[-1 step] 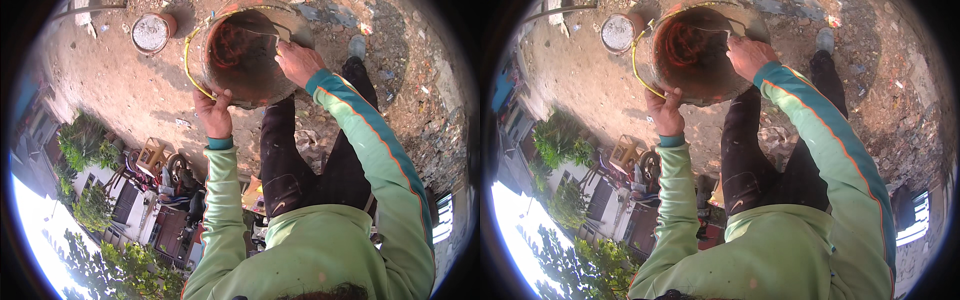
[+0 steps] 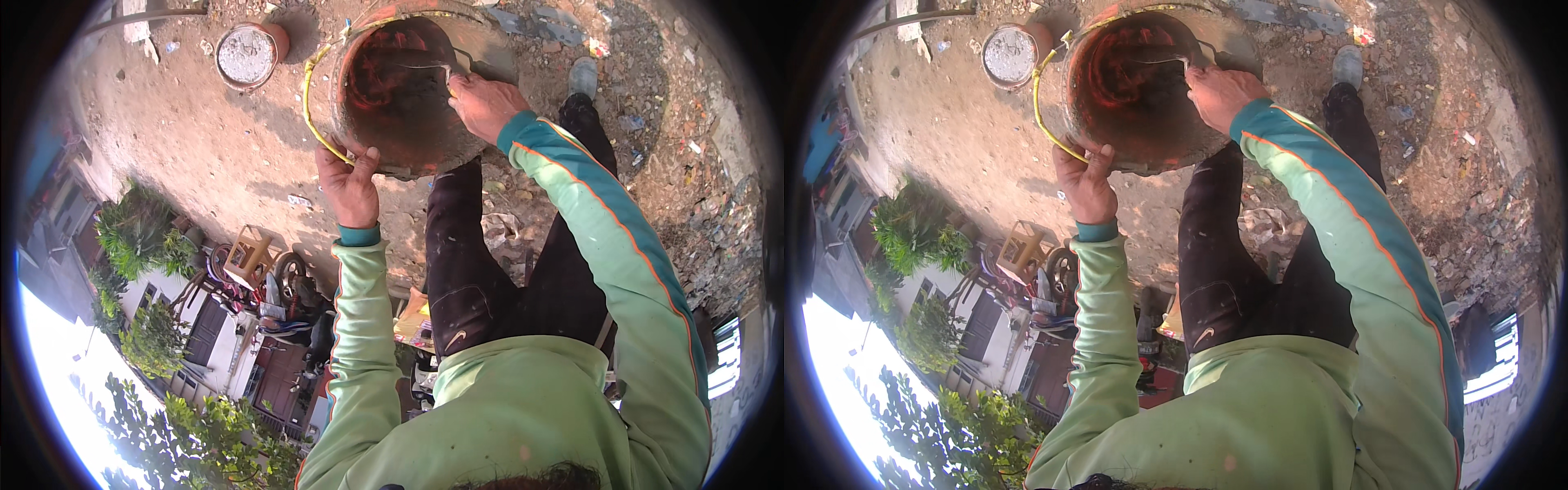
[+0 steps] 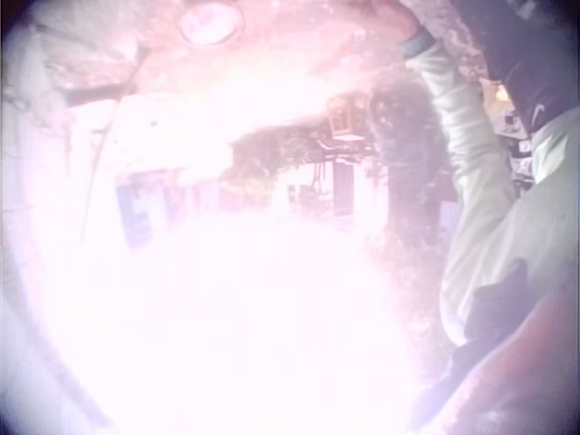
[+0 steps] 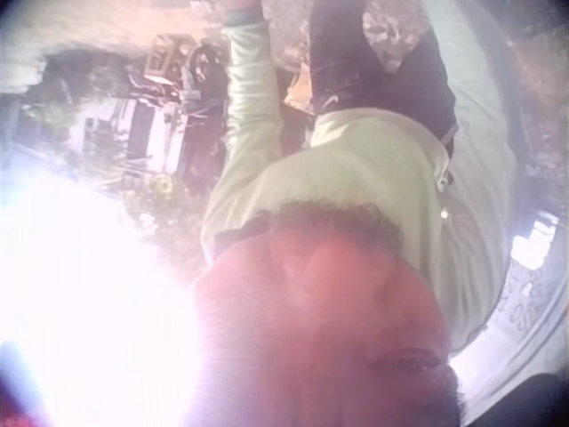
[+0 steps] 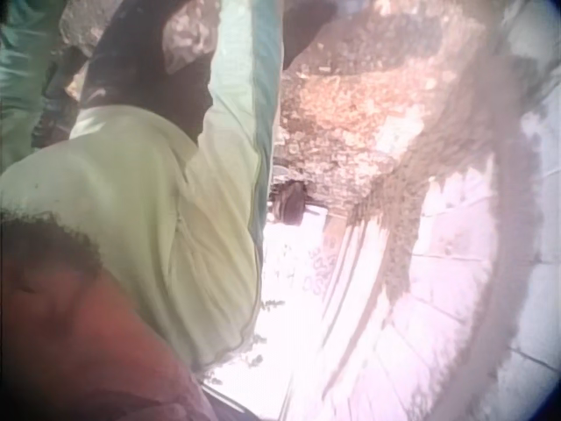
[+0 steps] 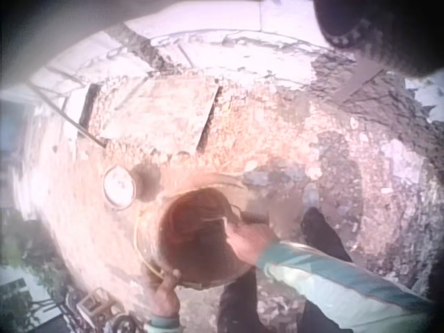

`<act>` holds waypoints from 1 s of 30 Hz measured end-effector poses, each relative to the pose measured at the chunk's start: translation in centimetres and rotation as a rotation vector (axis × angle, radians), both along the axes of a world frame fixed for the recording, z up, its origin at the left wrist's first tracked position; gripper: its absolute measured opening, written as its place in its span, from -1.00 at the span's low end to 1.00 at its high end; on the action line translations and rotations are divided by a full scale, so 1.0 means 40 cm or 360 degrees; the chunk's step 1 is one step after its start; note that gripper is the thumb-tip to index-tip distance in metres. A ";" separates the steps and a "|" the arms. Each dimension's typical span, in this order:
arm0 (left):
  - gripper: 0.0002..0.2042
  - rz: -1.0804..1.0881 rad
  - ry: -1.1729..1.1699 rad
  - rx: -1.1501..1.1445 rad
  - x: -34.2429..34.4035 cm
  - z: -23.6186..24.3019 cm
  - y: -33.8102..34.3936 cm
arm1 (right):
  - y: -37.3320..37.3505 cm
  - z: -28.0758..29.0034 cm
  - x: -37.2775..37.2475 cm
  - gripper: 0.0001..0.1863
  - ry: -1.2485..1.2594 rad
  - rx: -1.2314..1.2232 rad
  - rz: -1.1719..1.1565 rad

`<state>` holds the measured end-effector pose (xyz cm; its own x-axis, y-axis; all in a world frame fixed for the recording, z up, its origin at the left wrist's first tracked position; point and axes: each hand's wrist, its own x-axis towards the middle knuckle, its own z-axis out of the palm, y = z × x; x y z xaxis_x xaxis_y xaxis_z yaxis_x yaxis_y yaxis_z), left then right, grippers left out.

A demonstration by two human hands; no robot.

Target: The person scoops cement from a bucket using a trowel and applies it to a block wall. They smooth the cement along the wall's surface and use a long metal rod to level the applied material.

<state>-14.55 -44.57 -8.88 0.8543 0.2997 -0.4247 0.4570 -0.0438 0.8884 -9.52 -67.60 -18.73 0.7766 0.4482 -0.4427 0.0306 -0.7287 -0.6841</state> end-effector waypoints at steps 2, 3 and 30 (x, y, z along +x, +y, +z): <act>-0.70 -0.0037 -0.0026 0.0021 0.012 0.006 -0.026 | -0.036 -0.025 -0.045 -0.72 -0.0057 -0.0105 0.0309; -0.70 -0.0017 0.0003 0.0012 0.010 0.009 -0.032 | -0.059 -0.008 -0.042 -0.72 0.0007 -0.0198 0.0471; -0.37 -0.0136 -0.0256 -0.0195 0.023 0.110 -0.263 | -0.253 0.126 0.026 -0.66 0.0403 0.0125 0.0013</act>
<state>-13.62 -55.10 -4.50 0.9340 0.1780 -0.3098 0.3084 0.0363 0.9506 -8.49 -77.72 -13.69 0.6418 0.4946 -0.5861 -0.1430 -0.6737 -0.7251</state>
